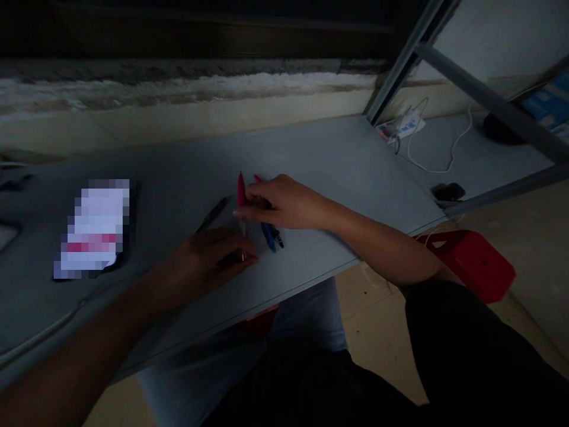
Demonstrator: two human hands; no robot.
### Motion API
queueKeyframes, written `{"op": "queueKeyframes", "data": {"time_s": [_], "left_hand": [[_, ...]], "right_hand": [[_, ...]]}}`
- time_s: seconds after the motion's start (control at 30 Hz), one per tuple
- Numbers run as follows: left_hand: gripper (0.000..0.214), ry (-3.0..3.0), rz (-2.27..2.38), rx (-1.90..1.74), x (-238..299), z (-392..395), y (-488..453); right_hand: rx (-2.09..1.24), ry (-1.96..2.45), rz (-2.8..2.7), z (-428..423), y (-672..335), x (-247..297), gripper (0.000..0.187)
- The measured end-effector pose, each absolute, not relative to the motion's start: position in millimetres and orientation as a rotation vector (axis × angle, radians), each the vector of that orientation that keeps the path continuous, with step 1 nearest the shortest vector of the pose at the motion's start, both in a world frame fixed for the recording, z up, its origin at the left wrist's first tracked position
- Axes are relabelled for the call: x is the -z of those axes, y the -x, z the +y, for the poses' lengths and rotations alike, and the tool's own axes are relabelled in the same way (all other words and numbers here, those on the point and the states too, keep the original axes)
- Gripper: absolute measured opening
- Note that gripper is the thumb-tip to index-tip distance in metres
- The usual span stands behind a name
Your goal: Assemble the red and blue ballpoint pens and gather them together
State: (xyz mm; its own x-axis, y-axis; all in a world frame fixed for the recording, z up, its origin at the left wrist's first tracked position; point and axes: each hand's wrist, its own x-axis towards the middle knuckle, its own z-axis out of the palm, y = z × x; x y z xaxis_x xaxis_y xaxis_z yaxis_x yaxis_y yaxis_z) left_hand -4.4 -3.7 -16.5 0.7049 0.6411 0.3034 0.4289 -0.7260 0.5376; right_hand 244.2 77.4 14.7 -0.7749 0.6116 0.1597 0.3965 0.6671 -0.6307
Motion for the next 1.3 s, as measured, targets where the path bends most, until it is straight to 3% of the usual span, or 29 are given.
{"op": "queueKeyframes", "data": {"time_s": [0.3, 0.63, 0.87, 0.97, 1.03, 1.3], "left_hand": [[0.016, -2.448, 0.768, -0.636, 17.6, -6.1, 0.6], [0.016, -2.419, 0.832, -0.568, 22.2, -10.2, 1.7], [0.020, -2.429, 0.786, -0.557, 21.5, -8.1, 4.7], [0.039, -2.491, 0.729, -0.594, 17.4, -8.6, 4.6], [0.035, -2.532, 0.786, -0.662, 13.4, -7.3, 4.7], [0.034, -2.701, 1.665, -0.556, 15.4, 13.7, 25.4]], "right_hand": [[-1.166, 0.855, -2.292, 83.3, -243.7, -6.2, 0.049], [-1.173, 0.802, -2.283, 81.9, -244.6, -3.5, 0.054], [-1.275, 0.833, -2.244, 82.4, -243.2, -2.2, 0.045], [-1.157, 0.890, -2.327, 80.5, -240.6, -3.2, 0.034], [-1.000, 0.959, -2.398, 78.7, -239.2, -4.4, 0.030], [-0.625, 1.172, -2.556, 79.2, -243.4, -8.3, 0.031]]}}
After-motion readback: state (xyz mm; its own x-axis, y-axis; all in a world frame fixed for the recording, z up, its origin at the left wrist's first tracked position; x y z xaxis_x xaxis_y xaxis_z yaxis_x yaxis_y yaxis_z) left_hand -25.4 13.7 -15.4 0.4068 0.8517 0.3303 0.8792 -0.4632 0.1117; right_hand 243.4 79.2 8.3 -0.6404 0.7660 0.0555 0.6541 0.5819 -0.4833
